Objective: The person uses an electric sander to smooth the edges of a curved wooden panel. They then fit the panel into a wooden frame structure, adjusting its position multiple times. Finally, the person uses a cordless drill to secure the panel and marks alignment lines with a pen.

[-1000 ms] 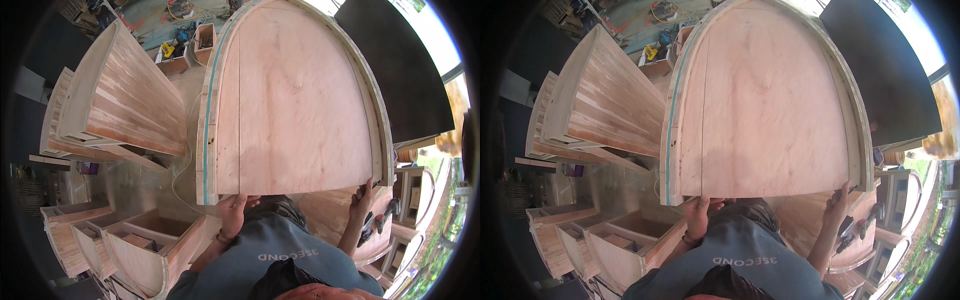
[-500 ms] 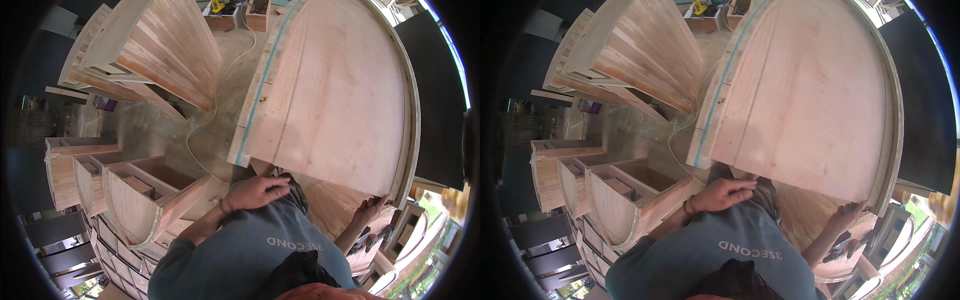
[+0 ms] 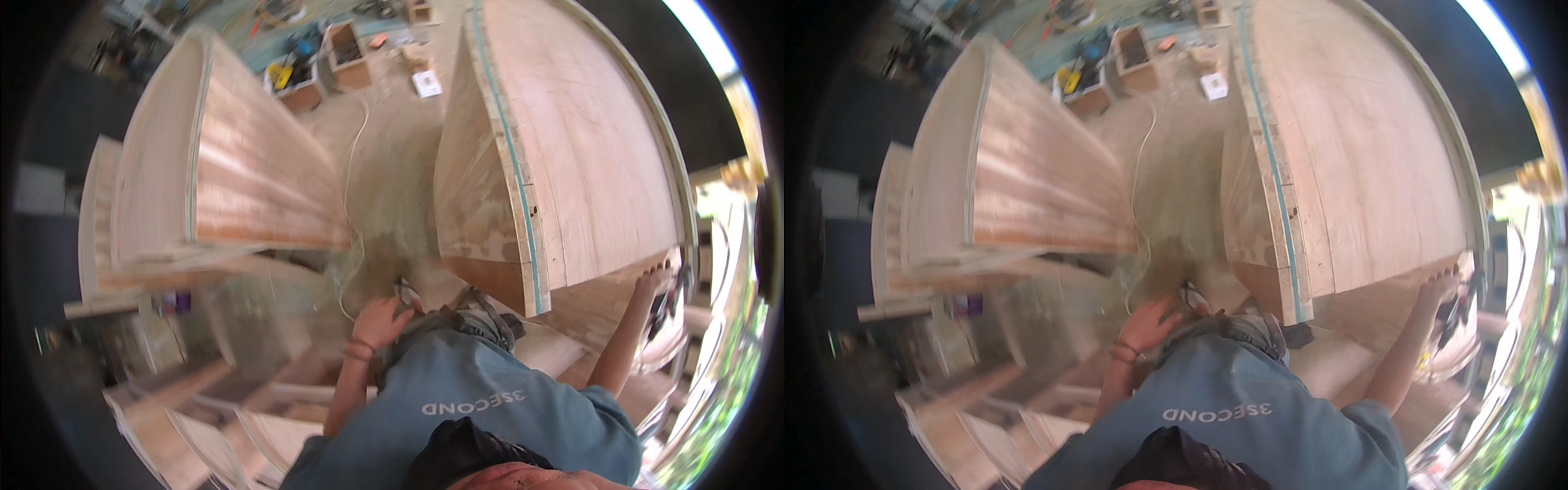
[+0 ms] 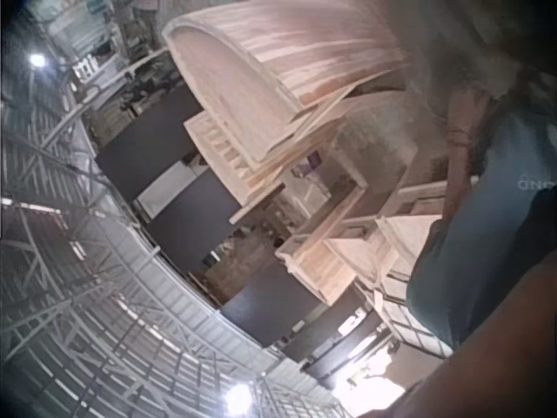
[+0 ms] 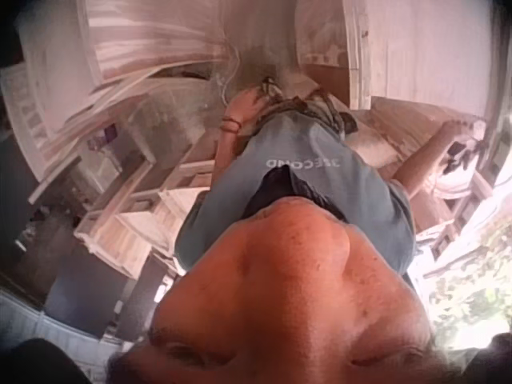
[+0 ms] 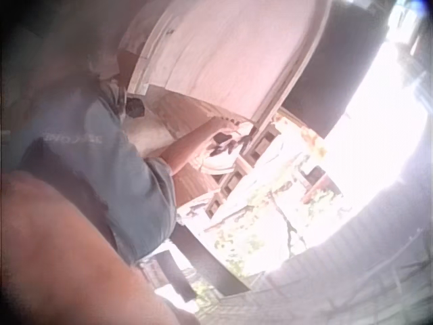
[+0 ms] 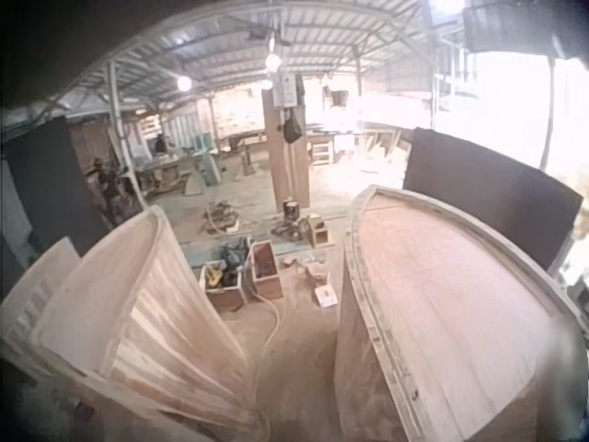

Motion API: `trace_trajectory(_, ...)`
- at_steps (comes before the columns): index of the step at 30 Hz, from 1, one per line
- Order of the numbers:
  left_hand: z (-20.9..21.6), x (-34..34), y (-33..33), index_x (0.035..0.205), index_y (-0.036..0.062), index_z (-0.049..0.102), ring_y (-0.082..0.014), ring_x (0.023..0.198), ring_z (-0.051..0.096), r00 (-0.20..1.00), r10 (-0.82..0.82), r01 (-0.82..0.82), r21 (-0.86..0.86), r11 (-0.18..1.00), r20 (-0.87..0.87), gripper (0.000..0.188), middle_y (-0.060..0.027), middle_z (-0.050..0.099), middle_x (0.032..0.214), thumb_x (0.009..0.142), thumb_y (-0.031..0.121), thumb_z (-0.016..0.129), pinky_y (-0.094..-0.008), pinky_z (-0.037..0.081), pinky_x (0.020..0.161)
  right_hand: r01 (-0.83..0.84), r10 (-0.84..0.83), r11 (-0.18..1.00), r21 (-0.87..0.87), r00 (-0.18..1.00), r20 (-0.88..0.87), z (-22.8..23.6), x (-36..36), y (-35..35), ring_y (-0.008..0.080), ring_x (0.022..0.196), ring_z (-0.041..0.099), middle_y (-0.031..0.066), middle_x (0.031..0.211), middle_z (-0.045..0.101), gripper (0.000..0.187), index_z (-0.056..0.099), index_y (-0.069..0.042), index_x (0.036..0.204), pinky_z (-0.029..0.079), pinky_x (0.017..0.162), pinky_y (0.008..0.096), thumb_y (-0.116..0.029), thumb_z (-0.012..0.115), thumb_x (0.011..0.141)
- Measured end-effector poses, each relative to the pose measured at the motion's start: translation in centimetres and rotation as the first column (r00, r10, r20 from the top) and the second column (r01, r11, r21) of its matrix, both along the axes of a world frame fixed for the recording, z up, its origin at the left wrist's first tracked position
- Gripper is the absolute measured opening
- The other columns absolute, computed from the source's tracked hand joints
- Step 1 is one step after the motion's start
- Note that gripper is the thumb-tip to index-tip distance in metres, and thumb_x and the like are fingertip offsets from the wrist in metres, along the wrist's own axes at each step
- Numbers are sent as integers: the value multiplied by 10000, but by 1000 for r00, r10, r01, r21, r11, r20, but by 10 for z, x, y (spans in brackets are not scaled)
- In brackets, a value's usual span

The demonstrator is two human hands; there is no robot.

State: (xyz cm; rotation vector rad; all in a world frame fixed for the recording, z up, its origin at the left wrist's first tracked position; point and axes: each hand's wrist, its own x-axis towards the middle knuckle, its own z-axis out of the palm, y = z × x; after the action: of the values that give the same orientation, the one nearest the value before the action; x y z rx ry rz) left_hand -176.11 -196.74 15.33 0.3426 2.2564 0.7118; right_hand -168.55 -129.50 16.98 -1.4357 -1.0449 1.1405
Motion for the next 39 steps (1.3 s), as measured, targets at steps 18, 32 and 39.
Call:
trace_trajectory(18, 16, -229, -38, 1282, 1, 611, -367, 1171, 615, 982, 15, 56, 364, 930, -190, 497, -218, 651, 1239, 955, 375, 637, -400, 479, 986, 86, -77, 995, -55, 985, 154, 4, -37, 7, 289, 1097, 656, 165, 1170, 689, 545, 665, -12, 1201, 520, 903, 378, -434, 391, 991)
trace_trajectory(32, 61, -567, 136, 1188, -5, 665, -192, 875, 715, 935, 99, 175, 687, 705, -339, 282, -121, 743, 1002, 983, 184, 620, -295, 547, 770, 277, -246, 960, -44, 908, 340, 2, -3, 5, 332, 1143, 626, 203, 1218, 662, 632, 661, -10, 1216, 481, 961, 406, -506, 334, 998)
trace_trajectory(39, 65, -673, 220, 1193, 1, 662, -148, 958, 690, 977, 157, 27, 818, 575, -142, 259, -103, 728, 1045, 999, 158, 591, -275, 541, 795, 346, -279, 937, -49, 826, 490, 2, -1, -45, 353, 1166, 611, 221, 1241, 648, 676, 659, -9, 1224, 461, 990, 421, -541, 306, 1001)
